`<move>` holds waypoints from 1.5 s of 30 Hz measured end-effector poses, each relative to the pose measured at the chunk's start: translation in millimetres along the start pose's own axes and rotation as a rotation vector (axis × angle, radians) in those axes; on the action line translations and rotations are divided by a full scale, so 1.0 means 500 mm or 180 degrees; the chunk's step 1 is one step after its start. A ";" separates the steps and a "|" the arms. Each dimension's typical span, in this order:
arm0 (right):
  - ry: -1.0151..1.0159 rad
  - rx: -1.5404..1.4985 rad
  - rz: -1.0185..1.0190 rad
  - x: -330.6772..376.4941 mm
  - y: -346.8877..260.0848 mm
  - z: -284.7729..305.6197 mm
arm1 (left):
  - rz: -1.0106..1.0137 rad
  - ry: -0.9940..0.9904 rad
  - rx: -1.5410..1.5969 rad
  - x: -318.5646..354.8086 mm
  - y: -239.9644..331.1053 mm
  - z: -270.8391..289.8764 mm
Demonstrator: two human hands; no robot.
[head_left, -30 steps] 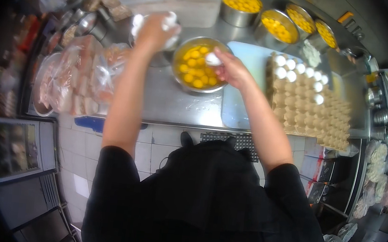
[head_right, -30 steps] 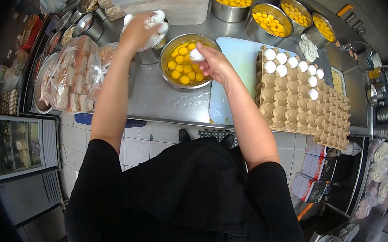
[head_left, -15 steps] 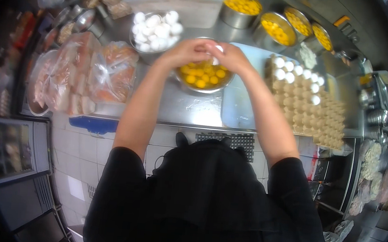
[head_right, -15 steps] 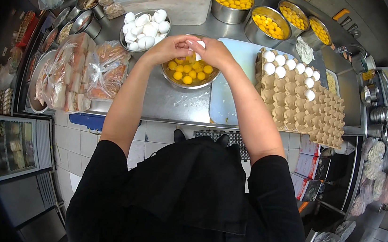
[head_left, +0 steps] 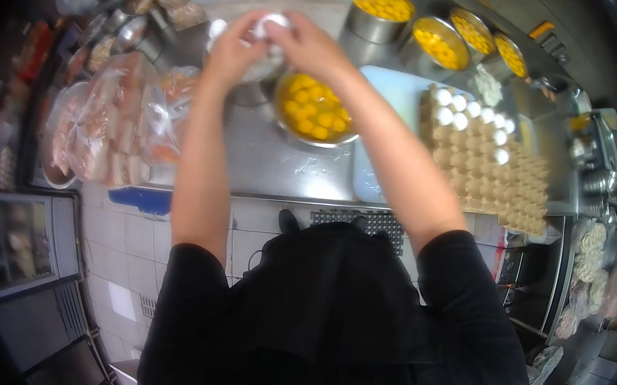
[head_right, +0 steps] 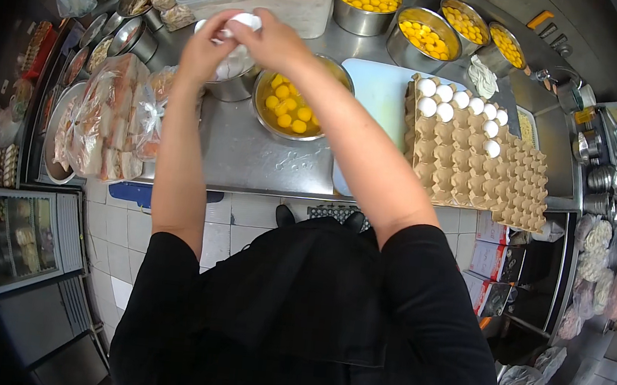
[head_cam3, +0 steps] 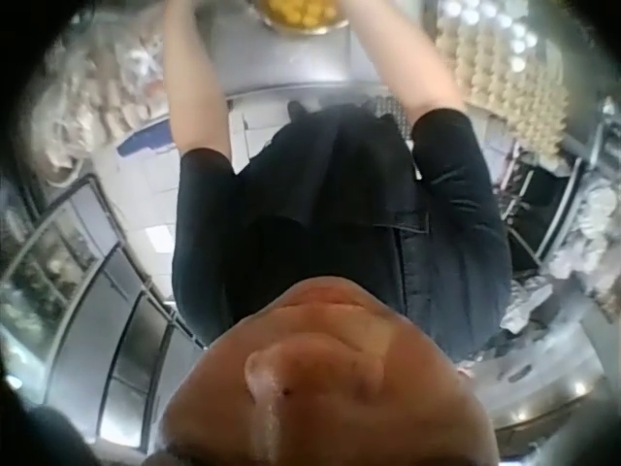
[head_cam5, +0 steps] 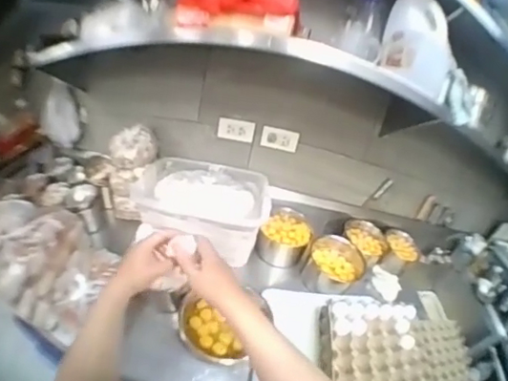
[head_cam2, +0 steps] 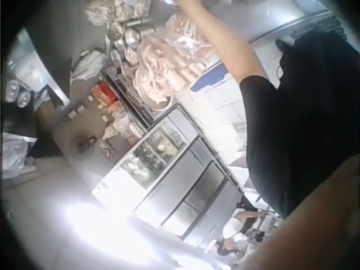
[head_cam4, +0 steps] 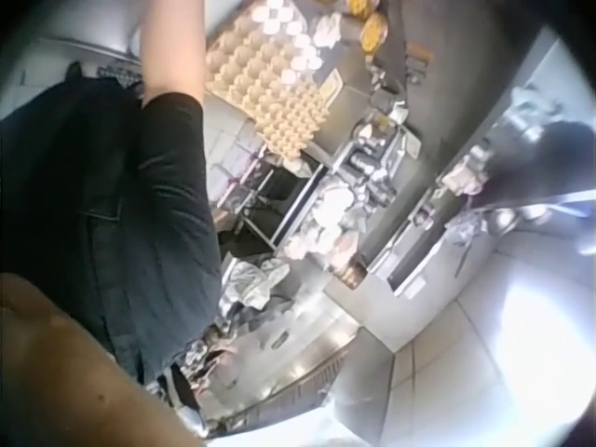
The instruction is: The recorder is cracking a large number of eggs from trays into metal bowls at a kitchen prep station.
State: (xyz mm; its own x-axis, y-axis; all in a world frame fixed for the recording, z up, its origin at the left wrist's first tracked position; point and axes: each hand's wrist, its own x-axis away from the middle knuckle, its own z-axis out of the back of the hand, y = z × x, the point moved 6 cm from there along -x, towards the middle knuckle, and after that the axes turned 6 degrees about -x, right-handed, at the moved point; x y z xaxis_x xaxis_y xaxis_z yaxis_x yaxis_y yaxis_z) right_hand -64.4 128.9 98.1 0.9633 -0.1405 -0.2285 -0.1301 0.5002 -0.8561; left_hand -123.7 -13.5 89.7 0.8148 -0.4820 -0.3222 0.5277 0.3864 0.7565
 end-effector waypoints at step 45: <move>0.0976 -0.0820 -0.0720 0.538 0.211 0.251 | 0.0277 -0.1428 0.0416 0.263 0.153 -0.445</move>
State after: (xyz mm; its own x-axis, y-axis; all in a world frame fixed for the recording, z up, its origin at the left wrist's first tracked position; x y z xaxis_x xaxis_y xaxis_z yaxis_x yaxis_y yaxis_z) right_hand 210.5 251.3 4.3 0.8654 -0.4874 -0.1160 -0.0161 0.2044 -0.9788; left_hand 77.1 127.9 -21.4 0.6554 -0.7553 0.0015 0.4040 0.3522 0.8443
